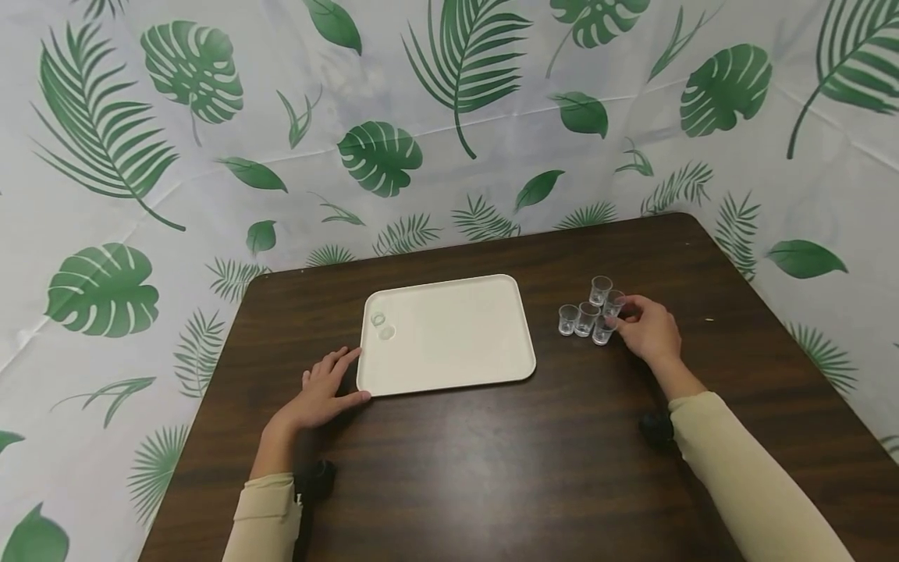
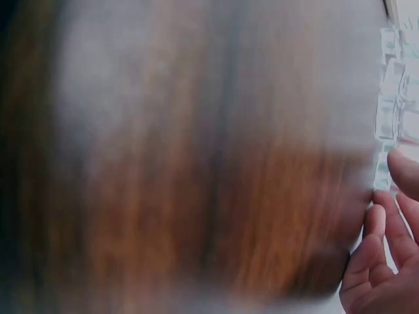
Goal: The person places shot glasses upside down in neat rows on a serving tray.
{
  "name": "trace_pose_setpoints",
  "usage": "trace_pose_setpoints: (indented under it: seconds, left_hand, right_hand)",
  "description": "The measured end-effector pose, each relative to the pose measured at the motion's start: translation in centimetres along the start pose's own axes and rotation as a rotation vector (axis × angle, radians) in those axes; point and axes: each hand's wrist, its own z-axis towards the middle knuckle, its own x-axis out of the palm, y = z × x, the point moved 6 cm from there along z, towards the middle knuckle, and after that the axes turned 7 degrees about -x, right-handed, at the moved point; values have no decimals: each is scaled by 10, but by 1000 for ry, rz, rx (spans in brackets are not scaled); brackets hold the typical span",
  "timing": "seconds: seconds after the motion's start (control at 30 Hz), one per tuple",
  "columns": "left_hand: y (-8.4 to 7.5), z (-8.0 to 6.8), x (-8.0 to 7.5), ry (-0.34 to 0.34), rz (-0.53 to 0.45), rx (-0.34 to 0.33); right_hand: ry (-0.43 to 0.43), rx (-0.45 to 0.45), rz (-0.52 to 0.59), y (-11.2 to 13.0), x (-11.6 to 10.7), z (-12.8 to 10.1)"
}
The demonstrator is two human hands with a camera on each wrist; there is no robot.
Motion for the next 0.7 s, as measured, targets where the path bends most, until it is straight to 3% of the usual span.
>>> trace_pose_setpoints:
  seconds: [0.47,0.7]
  left_hand:
    - [-5,-1,-2,-1,0,-1]
    - [-3,-2,-2,2,0,-7]
  right_hand:
    - [-31,-55,105,-2,-8,-3]
    - [-75,-15,236,-3,-14,-6]
